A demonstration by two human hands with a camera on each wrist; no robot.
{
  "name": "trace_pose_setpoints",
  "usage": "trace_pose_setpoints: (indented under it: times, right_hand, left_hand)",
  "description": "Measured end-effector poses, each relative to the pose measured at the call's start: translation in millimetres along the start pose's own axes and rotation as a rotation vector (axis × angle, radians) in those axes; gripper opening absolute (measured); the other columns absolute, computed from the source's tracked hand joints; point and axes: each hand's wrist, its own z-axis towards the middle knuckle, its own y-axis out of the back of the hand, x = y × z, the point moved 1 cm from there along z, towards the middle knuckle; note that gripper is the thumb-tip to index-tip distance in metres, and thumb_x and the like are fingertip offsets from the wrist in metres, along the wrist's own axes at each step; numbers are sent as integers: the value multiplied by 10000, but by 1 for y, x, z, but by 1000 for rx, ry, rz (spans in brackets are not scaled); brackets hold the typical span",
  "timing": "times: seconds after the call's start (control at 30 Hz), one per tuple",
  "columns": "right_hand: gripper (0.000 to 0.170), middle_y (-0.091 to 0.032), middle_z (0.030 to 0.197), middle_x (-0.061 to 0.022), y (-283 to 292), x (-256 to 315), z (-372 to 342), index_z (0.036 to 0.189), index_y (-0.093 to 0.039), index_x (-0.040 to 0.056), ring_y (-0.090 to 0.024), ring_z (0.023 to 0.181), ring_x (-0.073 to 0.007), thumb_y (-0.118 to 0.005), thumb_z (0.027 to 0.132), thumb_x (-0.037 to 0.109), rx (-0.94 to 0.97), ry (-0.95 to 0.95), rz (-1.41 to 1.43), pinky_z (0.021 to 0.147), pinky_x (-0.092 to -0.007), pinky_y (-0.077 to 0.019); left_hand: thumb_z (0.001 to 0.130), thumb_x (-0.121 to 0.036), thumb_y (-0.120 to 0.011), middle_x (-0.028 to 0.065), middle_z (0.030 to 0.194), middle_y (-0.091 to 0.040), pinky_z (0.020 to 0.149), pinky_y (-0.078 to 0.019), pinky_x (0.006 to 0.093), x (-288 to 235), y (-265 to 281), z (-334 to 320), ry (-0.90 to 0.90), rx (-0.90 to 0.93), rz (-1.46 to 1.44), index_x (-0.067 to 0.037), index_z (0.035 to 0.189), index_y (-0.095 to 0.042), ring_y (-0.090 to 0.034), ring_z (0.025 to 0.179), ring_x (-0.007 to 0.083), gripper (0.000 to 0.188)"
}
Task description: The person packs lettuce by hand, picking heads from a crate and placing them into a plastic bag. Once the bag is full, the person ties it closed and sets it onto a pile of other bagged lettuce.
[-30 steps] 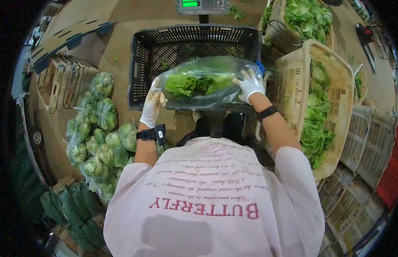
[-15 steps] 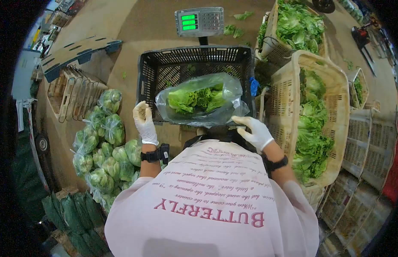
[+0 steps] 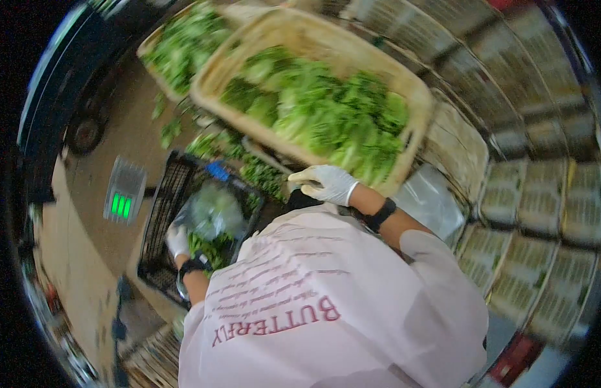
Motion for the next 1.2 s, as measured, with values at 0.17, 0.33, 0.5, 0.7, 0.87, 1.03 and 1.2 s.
trace_pose_setpoints:
  times: [0.17, 0.33, 0.5, 0.7, 0.87, 1.03, 1.2]
  right_hand:
    - [273, -652, 1112, -65, 85, -76, -51, 1117, -646, 119, -617, 987, -210, -612, 849, 158, -498, -227, 246, 889, -322, -472]
    - [409, -611, 1186, -134, 193, -263, -72, 1147, -620, 64, -568, 1101, -284, -553, 878, 364, -907, -882, -23, 949, -371, -425]
    - [649, -585, 1207, -163, 247, -383, -7, 1250, -539, 64, -548, 1100, -348, -391, 880, 577, -511, -1452, -186, 905, -469, -425]
    - [486, -615, 760, -92, 242, -384, 33, 1003, -593, 54, -594, 677, -249, -533, 852, 512, -452, -1567, -88, 618, -442, -471]
    - [608, -619, 968, -152, 244, -362, -2, 1088, -518, 3, -604, 872, -301, -682, 729, 465, -788, -1215, -334, 739, -430, -473]
    - [614, -543, 1156, -180, 241, -280, -52, 1192, -458, 24, -550, 1071, -298, -729, 684, 241, -857, -939, -104, 945, -369, -420]
    - [726, -435, 1287, -87, 231, -186, -56, 1376, -326, 47, -490, 1109, -215, -617, 714, -11, -1114, -89, 204, 955, -335, -408]
  left_hand:
    - [889, -147, -533, 119, 1035, -616, 812, -440, 282, -56, 8, 6, 125, 6, -240, 47, 1129, -566, -576, 917, 196, 310]
    - [948, -109, -482, 92, 1022, -614, 833, -452, 268, -163, 3, -7, -7, -154, -316, 50, 1142, -550, -571, 918, 157, 260]
    - [946, -97, -493, 101, 1037, -614, 866, -449, 270, -249, -14, 9, -234, -22, -159, 40, 1117, -574, -576, 956, 164, 234]
    - [938, -88, -512, 86, 1022, -623, 843, -456, 263, -283, -51, 9, -218, 54, -192, 20, 1122, -585, -580, 930, 143, 225]
    - [939, -75, -510, 80, 1044, -621, 851, -463, 258, -275, -59, 5, -149, 82, -277, 9, 1135, -584, -585, 940, 137, 226]
    - [950, -74, -485, 88, 1055, -619, 885, -463, 273, -286, -66, 7, -122, 78, -314, 16, 1143, -577, -585, 961, 149, 232]
    - [941, -66, -495, 95, 1087, -619, 884, -458, 270, -376, -91, -8, -263, 308, -458, 11, 1149, -583, -579, 996, 159, 238]
